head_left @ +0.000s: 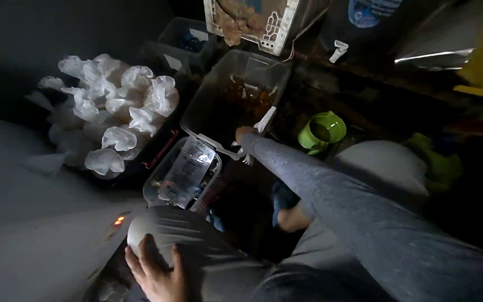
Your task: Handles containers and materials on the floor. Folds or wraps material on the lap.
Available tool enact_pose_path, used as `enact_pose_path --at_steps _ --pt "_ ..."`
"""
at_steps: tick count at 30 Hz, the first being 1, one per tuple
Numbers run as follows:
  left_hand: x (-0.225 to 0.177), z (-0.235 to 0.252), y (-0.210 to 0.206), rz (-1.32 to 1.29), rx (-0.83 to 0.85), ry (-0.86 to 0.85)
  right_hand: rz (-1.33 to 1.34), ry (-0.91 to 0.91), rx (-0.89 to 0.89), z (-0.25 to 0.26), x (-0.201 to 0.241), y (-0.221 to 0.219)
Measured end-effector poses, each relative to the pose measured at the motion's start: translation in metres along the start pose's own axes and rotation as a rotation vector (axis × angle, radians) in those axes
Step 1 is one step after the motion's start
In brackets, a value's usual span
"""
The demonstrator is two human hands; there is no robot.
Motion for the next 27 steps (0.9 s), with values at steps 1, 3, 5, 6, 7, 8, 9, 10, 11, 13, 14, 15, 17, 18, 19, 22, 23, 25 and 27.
enact_pose_path --at_steps 1,3,5,6,7,8,9,10,11,13,14,15,17,18,19,22,23,25,27 --pt "0.001 0.0 0.001 0.0 -0.003 0.002 0.136 0.007 -0.056 0.002 -0.003 0.006" --pt "0.002 0.0 0.003 -0.019 -0.017 0.002 0.434 0.09 -0.228 0.01 -0.011 0.016" --pt "0.002 0.001 0.002 -0.061 -0.018 0.003 0.757 0.217 -0.43 0.009 -0.025 0.028" --pt "0.002 0.001 0.002 -0.091 -0.021 -0.005 0.926 0.267 -0.501 0.004 -0.034 0.034" --pt "0.002 0.002 0.002 -0.138 -0.03 -0.024 1.096 0.302 -0.538 -0.005 -0.042 0.039" --pt "0.003 0.002 0.002 -0.2 -0.043 -0.052 1.246 0.322 -0.544 -0.02 -0.05 0.045" --pt "0.0 0.003 0.003 -0.28 -0.068 -0.094 1.347 0.342 -0.534 -0.04 -0.055 0.051" --pt "-0.005 0.005 0.004 -0.368 -0.102 -0.142 1.407 0.386 -0.513 -0.066 -0.057 0.059" --pt "-0.013 0.006 0.006 -0.463 -0.127 -0.165 1.477 0.449 -0.488 -0.091 -0.056 0.067" --pt "-0.036 0.009 0.007 -0.711 -0.029 -0.083 1.577 0.633 -0.403 -0.153 -0.047 0.072" --pt "-0.048 0.013 0.002 -0.851 0.129 0.034 1.573 0.752 -0.362 -0.189 -0.035 0.073" --pt "-0.055 0.016 -0.005 -0.964 0.306 0.164 1.486 0.911 -0.302 -0.225 -0.018 0.069" --pt "-0.062 0.018 -0.008 -1.103 0.54 0.314 1.129 1.231 -0.21 -0.292 0.02 0.044" --pt "-0.061 0.018 -0.004 -1.111 0.576 0.333 0.942 1.314 -0.221 -0.316 0.038 0.022" --pt "-0.054 0.017 0.001 -1.095 0.577 0.349 0.764 1.354 -0.27 -0.332 0.052 -0.002" --pt "-0.01 0.001 0.004 -1.07 0.572 0.452 0.425 1.355 -0.311 -0.348 0.077 -0.07" --pt "0.004 -0.005 0.003 -1.061 0.559 0.492 0.369 1.362 -0.318 -0.351 0.08 -0.084" --pt "0.026 -0.014 0.002 -1.016 0.519 0.565 0.294 1.383 -0.325 -0.354 0.083 -0.101" --pt "0.043 -0.018 0.002 -0.923 0.452 0.613 0.29 1.411 -0.334 -0.356 0.084 -0.106"
Point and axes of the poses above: each hand's wrist, its own z-axis towards the middle knuckle, its own y-axis out of the back of the hand, x = y × z, the point moved 7 cm from there along z, towards the middle knuckle, and after that the axes turned 9 degrees about -x, right-handed, at the moved point
